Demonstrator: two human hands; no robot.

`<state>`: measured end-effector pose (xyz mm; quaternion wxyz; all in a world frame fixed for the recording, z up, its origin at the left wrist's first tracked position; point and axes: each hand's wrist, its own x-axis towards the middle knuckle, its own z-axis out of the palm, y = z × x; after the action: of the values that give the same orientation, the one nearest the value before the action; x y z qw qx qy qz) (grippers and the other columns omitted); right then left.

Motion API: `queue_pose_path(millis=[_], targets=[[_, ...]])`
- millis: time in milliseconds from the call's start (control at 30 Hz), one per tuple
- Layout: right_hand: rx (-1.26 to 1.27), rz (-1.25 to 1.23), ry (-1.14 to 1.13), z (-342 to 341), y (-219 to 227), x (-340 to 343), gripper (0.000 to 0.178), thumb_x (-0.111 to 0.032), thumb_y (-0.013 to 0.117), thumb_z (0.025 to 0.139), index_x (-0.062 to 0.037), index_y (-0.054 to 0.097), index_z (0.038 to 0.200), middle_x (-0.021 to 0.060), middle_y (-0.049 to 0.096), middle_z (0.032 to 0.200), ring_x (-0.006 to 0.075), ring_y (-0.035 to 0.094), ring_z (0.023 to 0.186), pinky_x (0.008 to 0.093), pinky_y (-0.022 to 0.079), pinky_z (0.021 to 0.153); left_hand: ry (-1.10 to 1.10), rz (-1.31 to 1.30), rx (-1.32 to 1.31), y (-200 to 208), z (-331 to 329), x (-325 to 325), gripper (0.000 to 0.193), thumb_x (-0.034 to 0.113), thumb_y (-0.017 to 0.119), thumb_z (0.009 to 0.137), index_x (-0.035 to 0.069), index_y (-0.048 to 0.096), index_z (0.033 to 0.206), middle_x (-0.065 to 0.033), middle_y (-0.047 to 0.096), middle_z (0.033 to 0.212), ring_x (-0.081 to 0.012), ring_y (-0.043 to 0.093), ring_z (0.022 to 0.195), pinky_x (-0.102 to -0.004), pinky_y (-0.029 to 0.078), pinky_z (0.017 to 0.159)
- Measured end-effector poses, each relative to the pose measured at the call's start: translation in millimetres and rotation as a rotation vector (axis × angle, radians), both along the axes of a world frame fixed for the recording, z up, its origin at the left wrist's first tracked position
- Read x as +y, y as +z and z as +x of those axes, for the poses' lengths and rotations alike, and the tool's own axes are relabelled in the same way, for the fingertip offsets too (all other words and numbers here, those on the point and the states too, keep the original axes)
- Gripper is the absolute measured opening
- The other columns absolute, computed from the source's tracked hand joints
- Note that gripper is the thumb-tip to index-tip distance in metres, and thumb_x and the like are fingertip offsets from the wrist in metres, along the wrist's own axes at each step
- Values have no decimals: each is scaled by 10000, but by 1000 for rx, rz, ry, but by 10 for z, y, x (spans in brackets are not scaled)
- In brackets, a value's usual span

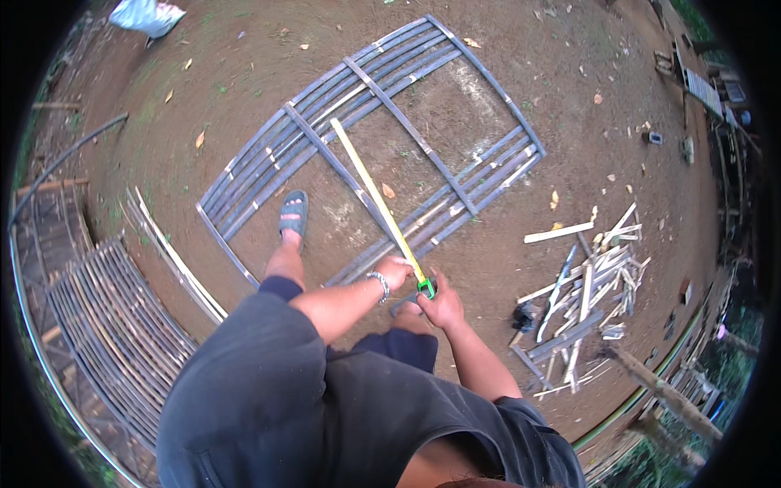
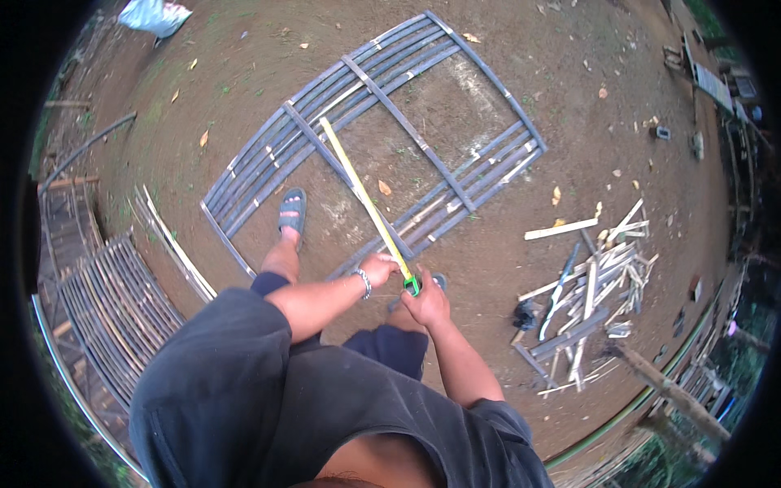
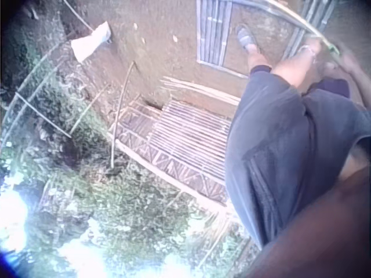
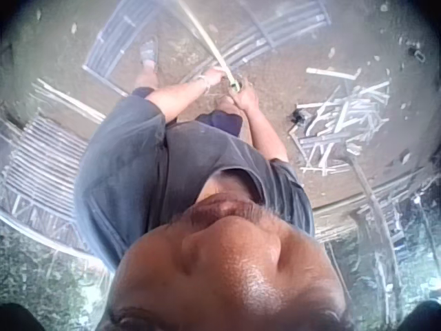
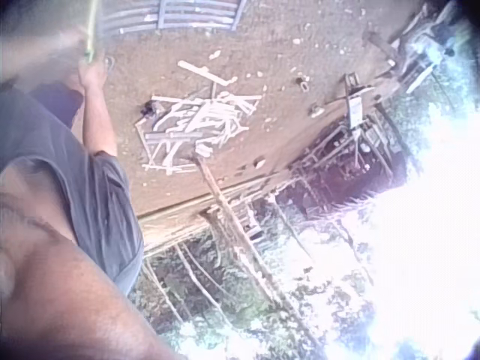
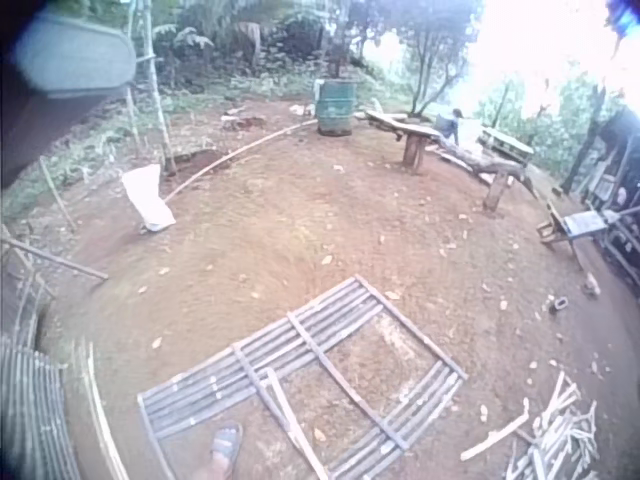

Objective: The person assembles a rectangular bamboo frame on the ground by arranging and fitting bamboo strips into a grid pattern. They then use a tape measure to measure the dimensions of the assembled frame.

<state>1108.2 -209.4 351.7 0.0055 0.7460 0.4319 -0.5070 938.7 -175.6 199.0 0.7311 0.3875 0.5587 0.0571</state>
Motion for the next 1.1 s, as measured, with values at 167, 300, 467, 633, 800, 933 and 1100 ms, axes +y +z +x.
queue_pose_path(millis=[167, 300, 467, 633, 800, 933, 1100], targets=[[-170, 11, -79, 973, 555, -627, 898, -408, 697, 779, -82, 321, 1526, 249, 698, 1071, 383, 683, 1026, 450, 529, 908, -604, 290, 150, 1383, 575, -126, 594, 453, 675, 886, -14, 650, 1253, -179, 736, 1081, -283, 694, 989, -364, 513, 905], [-286, -139, -70, 1916, 560, -1608, 952, -427, 685, 775, -6, 283, 1528, 275, 664, 1141, 389, 653, 1085, 442, 508, 949, -654, 157, 30, 2182, 552, -701, 665, 486, 647, 902, -28, 597, 1322, -233, 688, 1189, -336, 661, 1119, -379, 491, 986], [-396, -312, 140, 3037, 581, -3129, 819, -406, 684, 813, 20, 415, 1458, 236, 655, 1222, 346, 661, 1072, 418, 513, 935, -846, 219, 174, 2411, 303, -1535, 669, 513, 601, 934, 7, 568, 1369, -222, 611, 1337, -341, 568, 1264, -384, 424, 1074], [-414, -540, 362, 3293, 844, -3048, 800, -467, 666, 821, 2, 463, 1436, 244, 624, 1286, 363, 629, 1150, 421, 498, 977, -428, 304, 148, 2376, -57, -2091, 459, 449, 561, 947, 25, 643, 1102, -181, 661, 1064, -340, 620, 1031, -413, 475, 919], [-451, -449, 672, 2653, 576, -2123, 789, -528, 649, 829, -17, 511, 1414, 252, 594, 1351, 379, 597, 1228, 423, 483, 1020, 81, 220, 63, 2809, -349, -2727, 385, 339, 585, 982, 55, 636, 1237, -134, 704, 1196, -233, 662, 1091, -351, 483, 940], [-236, -1, 784, 926, 932, -1624, 778, -509, 663, 824, -15, 509, 1405, 267, 578, 1363, 394, 563, 1268, 430, 457, 1063, 503, 82, -117, 2773, -740, -3799, 747, 453, 602, 985, 1, 350, 1523, -177, 505, 1487, -267, 485, 1372, -377, 392, 1110], [234, 200, 930, -815, 1682, -2371, 696, -445, 714, 822, -59, 542, 1375, 219, 634, 1286, 345, 648, 1142, 419, 509, 972, 1054, 18, -131, 3214, -919, -4981, 861, 631, 522, 960, 121, 233, 1591, -127, 341, 1600, -291, 434, 1409, -570, 353, 1095]])
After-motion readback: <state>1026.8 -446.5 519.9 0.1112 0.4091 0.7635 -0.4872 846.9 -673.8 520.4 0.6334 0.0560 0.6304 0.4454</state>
